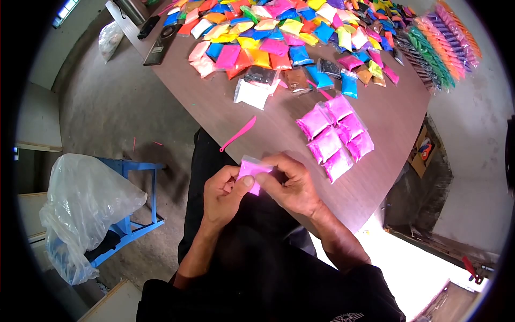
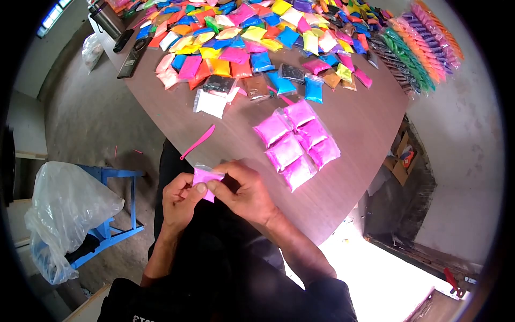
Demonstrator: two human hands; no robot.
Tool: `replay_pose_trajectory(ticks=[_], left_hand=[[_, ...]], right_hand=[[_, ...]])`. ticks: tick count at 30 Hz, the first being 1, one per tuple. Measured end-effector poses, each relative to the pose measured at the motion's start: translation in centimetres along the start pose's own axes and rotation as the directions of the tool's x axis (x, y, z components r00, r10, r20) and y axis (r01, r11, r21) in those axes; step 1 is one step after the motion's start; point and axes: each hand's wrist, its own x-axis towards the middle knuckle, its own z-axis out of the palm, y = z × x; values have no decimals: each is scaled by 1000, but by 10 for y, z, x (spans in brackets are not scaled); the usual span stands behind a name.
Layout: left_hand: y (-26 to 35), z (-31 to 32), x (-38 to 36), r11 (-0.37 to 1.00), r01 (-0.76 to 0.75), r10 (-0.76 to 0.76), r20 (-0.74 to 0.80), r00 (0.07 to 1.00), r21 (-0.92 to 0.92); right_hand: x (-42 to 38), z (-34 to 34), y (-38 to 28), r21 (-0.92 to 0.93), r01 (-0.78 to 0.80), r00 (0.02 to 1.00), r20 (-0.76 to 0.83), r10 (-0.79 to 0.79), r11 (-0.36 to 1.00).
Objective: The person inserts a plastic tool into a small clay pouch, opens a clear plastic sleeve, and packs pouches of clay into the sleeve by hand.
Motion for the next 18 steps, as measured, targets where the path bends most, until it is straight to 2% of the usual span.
replay_pose_trajectory(ticks=[2, 5, 7, 11, 13, 18], left_hand=[[-1, -3, -2, 1000, 9, -8, 22, 1000, -8], [-1, 3, -1, 999, 36, -36, 7, 999, 20], [2, 14, 3, 994, 25, -29, -39, 999, -104], [7, 13, 1, 989, 103, -102, 13, 995, -103], [2, 9, 1, 995, 89, -89, 14, 996, -49], [-4, 0, -1, 995, 84, -86, 38, 996, 56]], right_hand=[[0, 1, -2, -60, -4, 1000, -3, 3, 998], [-2, 1, 2, 44, -42, 999, -8, 42, 998], [-4, -2, 6, 52, -32, 999, 9, 32, 998], [-4, -4, 20, 150, -6, 998, -53, 15, 989], [-3, -6, 21, 74, -20, 999, -35, 23, 997], [-5, -4, 6, 99, -64, 997, -33, 67, 993]])
